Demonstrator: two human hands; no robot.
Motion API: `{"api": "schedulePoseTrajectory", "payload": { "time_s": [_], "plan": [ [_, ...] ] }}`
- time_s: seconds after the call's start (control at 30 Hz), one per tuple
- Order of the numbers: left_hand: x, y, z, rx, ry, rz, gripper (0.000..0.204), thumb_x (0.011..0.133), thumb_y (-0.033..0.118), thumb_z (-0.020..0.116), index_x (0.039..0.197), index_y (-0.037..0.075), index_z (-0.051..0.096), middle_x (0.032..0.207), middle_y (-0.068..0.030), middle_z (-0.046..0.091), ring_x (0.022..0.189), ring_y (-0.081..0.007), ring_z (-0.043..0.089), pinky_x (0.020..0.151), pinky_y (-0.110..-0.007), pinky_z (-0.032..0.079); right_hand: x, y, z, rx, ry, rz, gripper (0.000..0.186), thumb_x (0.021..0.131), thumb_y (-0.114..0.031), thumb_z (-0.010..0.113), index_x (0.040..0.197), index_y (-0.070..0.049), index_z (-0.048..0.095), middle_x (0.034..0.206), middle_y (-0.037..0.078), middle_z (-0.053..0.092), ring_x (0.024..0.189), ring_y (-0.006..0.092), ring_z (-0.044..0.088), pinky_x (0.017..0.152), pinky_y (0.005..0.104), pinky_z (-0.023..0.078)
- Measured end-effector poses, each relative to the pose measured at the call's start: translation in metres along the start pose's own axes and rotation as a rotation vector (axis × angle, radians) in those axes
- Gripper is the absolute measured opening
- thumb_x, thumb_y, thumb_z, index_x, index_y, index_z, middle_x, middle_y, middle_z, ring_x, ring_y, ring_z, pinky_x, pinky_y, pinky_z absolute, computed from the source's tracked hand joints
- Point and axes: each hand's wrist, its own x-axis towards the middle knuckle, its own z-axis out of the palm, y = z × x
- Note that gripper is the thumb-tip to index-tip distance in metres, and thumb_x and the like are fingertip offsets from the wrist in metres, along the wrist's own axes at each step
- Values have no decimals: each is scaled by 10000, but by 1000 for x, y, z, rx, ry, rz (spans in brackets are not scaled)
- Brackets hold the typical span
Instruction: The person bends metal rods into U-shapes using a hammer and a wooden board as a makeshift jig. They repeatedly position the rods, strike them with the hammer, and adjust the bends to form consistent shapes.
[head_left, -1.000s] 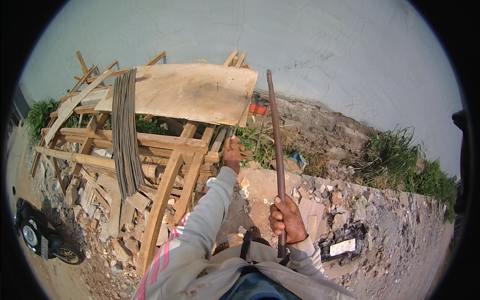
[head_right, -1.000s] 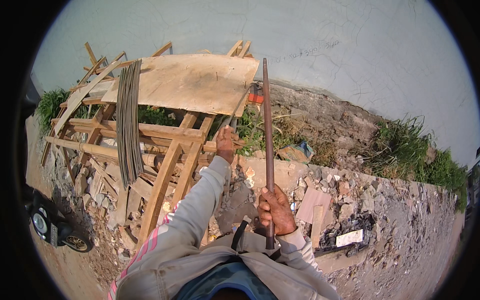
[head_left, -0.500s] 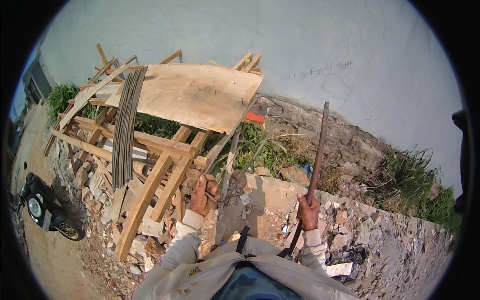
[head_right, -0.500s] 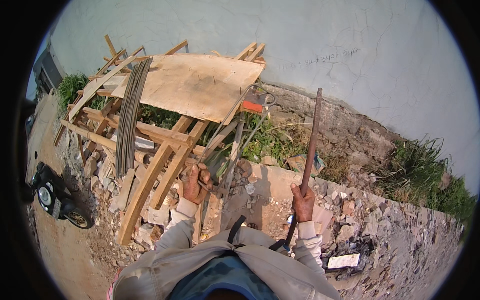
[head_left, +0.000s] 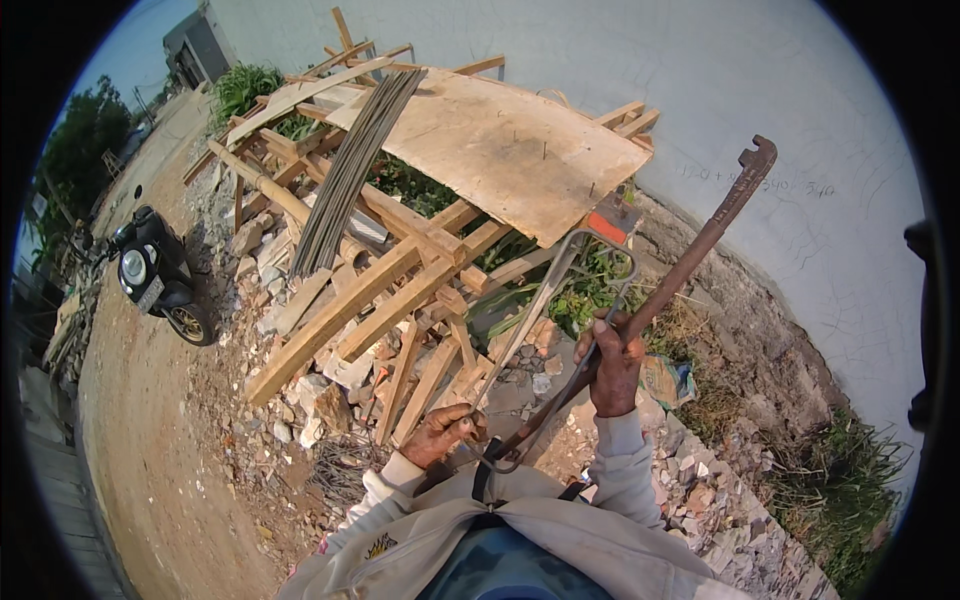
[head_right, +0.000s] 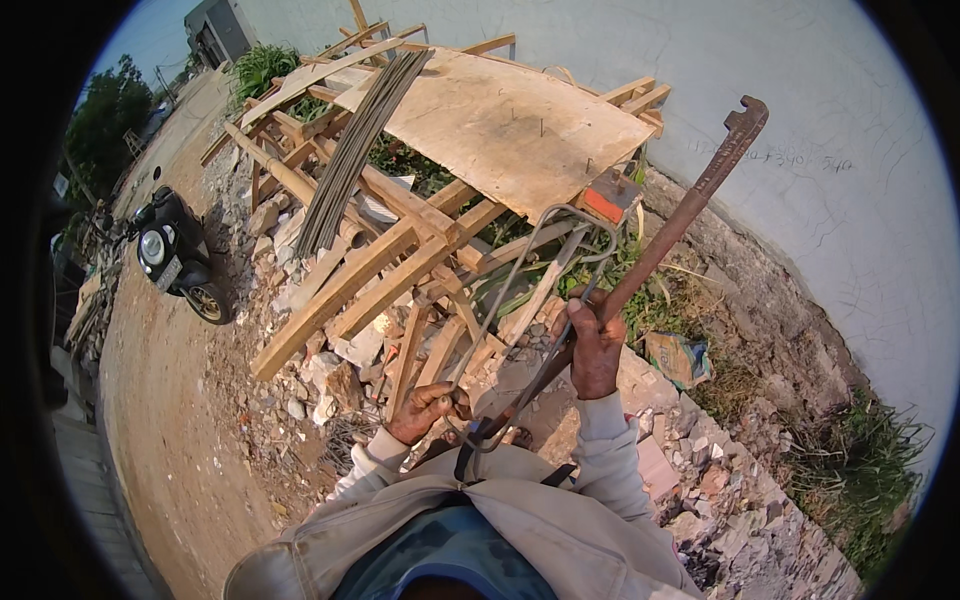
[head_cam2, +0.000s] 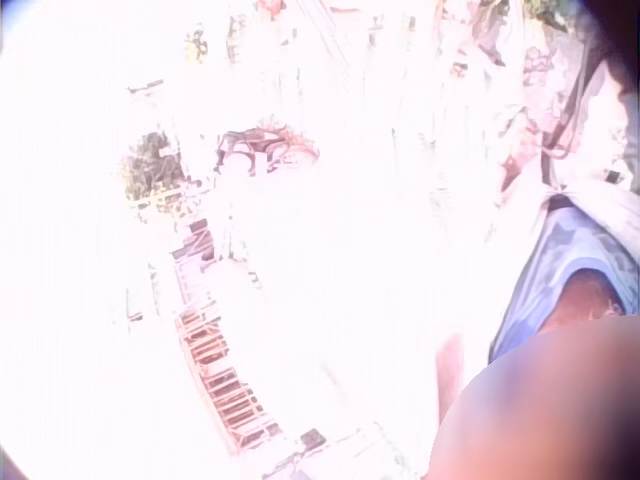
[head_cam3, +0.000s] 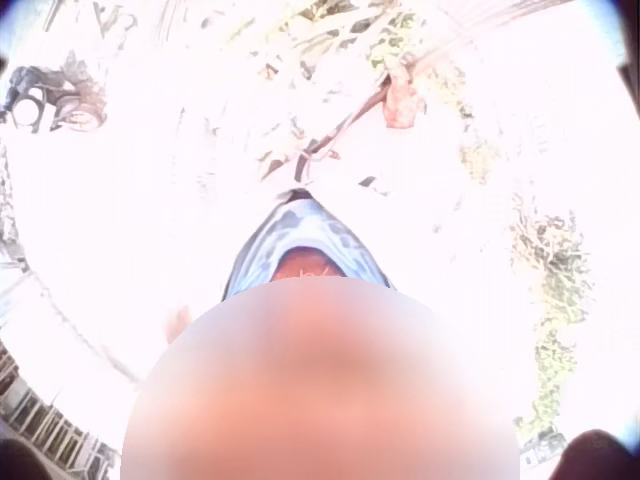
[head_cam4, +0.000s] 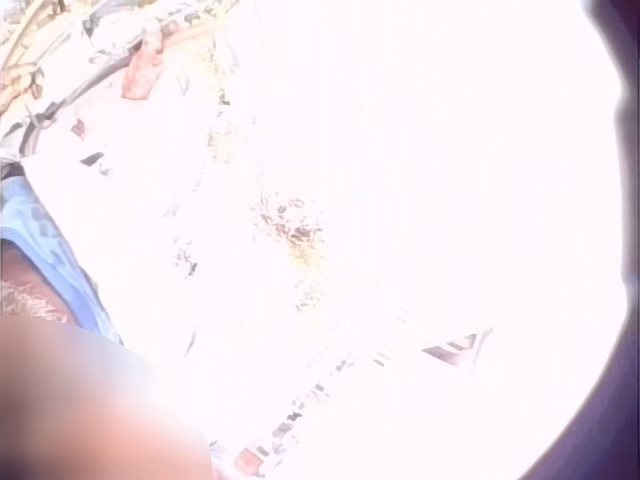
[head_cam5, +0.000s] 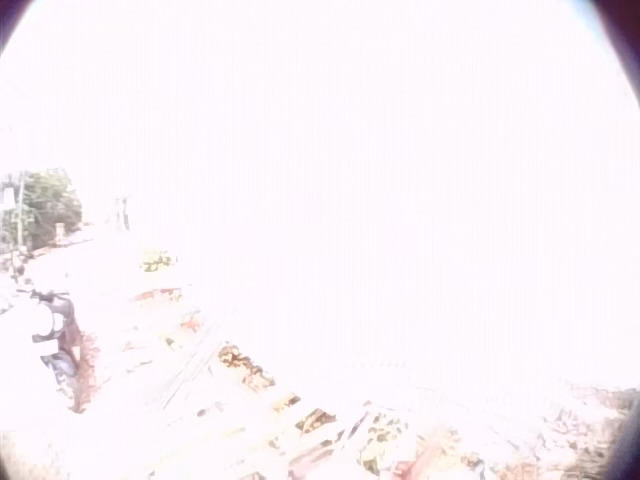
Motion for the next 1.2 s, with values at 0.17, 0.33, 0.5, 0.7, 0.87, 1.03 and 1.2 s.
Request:
{"api": "schedulePoseTrajectory", "payload": {
  "time_s": [0.17,0.33,0.5,0.7,0.87,1.03,1.2],
  "plan": [
    [38,40,8,-183,4,126,503,1013,470,594,1229,15,596,930,-56,630,840,-160,642,776,-313,528,-4,-4,28,53,-134,50,234,968,-155,645,1125,3,574,678,68,567,586,157,555,550,307,480],
    [94,111,5,-202,225,343,371,1039,391,592,1145,35,604,797,-4,570,658,-87,553,593,-241,482,-28,2,58,9,-254,85,238,965,-198,714,1049,0,613,666,41,587,537,122,549,500,264,448],
    [96,143,-15,-169,326,559,246,1035,306,620,994,66,585,716,21,523,513,-50,448,462,-212,398,-47,4,77,-75,-286,140,197,953,-140,725,1041,-12,605,665,15,563,516,94,504,475,260,409],
    [63,142,-25,-185,509,616,256,1034,302,623,931,71,581,704,40,481,515,-35,395,455,-195,375,-65,-8,93,-31,-296,131,172,959,-115,705,1043,-8,599,664,14,543,513,94,492,469,258,396],
    [36,148,-26,-139,591,586,271,1021,303,646,915,58,602,626,38,502,461,-35,417,420,-209,355,-79,-10,104,18,-360,121,148,975,-95,675,1063,5,609,647,8,532,508,88,485,464,256,385],
    [40,151,-18,-99,608,550,299,1011,321,661,905,45,621,612,54,513,478,-22,419,418,-215,340,-73,-1,115,-294,-384,81,176,978,-121,659,1086,11,615,595,-8,471,476,90,429,459,268,372],
    [33,153,-24,55,645,505,355,1001,368,672,901,27,668,616,42,524,506,-42,436,461,-263,367,-74,0,119,-369,-438,59,205,984,-141,656,1120,7,616,598,6,488,504,108,466,484,269,394]
  ]
}}
